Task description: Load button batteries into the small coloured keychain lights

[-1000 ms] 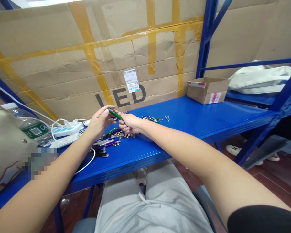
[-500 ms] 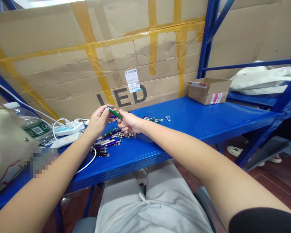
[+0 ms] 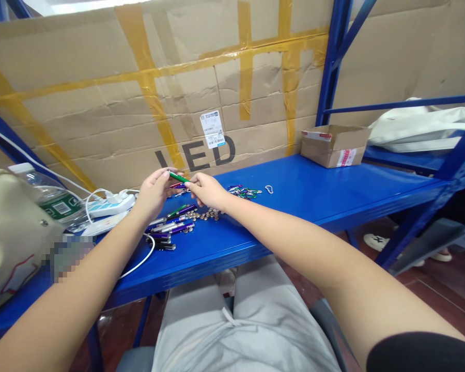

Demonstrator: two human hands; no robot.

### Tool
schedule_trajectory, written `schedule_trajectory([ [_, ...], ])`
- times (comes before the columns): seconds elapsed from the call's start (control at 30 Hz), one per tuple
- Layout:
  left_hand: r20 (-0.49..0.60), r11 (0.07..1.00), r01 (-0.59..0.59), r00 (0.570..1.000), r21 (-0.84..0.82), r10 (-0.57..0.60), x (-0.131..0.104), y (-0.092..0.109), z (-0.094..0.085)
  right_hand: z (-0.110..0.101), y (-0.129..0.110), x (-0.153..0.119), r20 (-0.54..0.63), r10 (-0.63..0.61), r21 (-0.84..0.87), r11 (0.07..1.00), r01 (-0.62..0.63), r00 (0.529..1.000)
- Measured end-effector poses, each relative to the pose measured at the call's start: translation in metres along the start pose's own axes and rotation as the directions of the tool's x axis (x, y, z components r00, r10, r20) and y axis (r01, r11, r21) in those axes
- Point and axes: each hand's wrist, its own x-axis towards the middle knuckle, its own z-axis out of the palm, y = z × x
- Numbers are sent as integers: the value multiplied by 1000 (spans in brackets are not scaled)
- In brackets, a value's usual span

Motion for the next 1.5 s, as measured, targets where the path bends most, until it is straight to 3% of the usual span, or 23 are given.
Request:
schedule_trajectory([
  [0.4,-38,985,171,985,17,-170,0,1,-10,-9,3,2,-71,-61,-149,988,50,996],
  [0.7,-21,986,159,987,58,-158,2,-3,-14,-12,2,1,-45,-15,-189,982,7,999],
  [0.93,-3,986,138,990,96,-138,2,-5,-15,-15,6,2,6,44,-333,942,-39,999],
  [1.13,13,986,164,986,39,-165,3,-6,-17,-20,13,7,1,-80,-545,836,67,997],
  [1.5,82,970,239,967,41,-241,2,-6,-17,-23,14,8,20,-81,-600,796,77,997],
])
